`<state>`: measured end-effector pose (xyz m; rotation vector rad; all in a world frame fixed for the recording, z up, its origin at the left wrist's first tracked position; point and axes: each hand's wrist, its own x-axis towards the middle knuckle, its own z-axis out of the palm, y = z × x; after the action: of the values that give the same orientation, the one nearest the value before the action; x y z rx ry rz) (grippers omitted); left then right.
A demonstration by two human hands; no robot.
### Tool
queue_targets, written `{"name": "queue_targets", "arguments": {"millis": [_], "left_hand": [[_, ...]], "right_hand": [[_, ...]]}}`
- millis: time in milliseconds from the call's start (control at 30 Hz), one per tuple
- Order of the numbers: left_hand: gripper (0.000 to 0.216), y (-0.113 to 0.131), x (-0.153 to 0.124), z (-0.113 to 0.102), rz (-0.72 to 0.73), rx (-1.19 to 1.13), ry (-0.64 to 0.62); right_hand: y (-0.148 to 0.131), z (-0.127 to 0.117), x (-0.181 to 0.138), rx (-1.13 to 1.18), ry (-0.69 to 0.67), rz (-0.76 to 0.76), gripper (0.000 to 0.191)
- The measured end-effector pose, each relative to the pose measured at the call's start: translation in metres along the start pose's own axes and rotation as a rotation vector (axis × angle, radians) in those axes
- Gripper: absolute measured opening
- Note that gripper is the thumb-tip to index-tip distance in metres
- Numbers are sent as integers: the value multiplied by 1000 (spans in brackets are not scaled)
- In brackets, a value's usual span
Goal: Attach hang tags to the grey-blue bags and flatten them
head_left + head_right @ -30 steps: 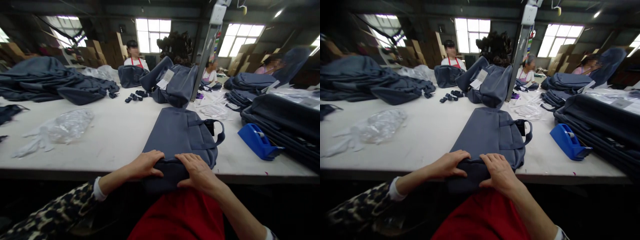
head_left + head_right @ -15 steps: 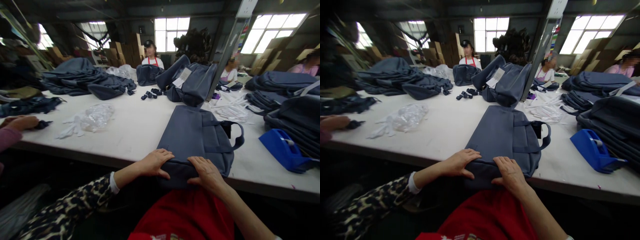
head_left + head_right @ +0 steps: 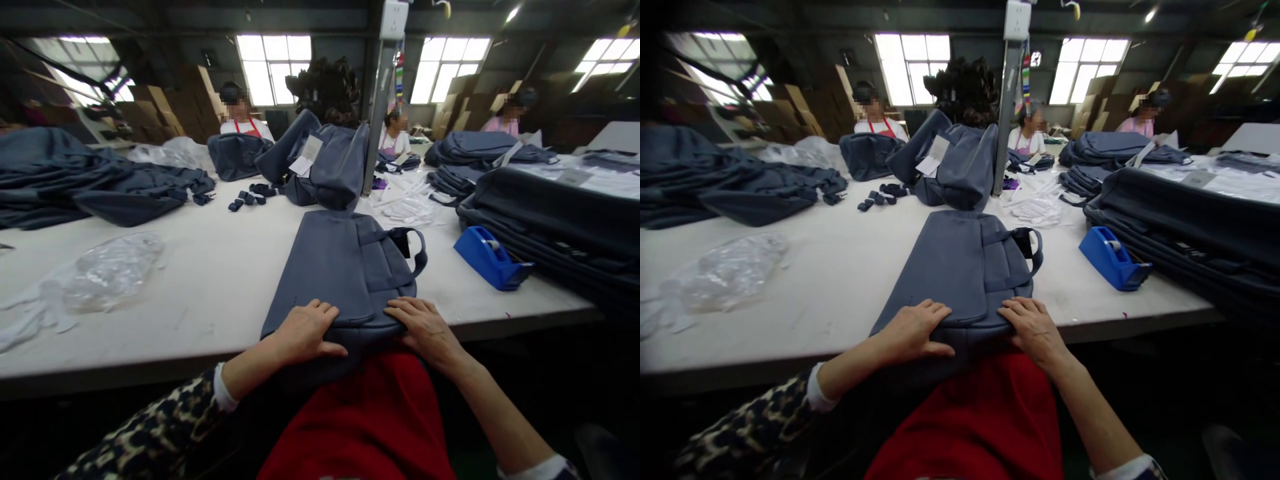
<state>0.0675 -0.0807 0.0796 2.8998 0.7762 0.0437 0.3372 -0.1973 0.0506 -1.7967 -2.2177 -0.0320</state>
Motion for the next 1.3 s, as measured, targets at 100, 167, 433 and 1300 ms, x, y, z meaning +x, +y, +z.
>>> {"name": "queue_targets", "arguments": {"millis": [100,167,433,1300], "left_hand": [[66,3,6,6,19,-42,-14],[68,3,5,7,3,-65,-10],[61,-28,-26,-13,-57,-449,179],[38,61,-107,110,-244,-1171,481]], "right_hand": [[5,9,-1,-52,14,9,49],[-5,12,-1,-45,45,7,53],[-52,9,14,93,56,-95,94],[-149,80,13,-252,225,-417,74]]}}
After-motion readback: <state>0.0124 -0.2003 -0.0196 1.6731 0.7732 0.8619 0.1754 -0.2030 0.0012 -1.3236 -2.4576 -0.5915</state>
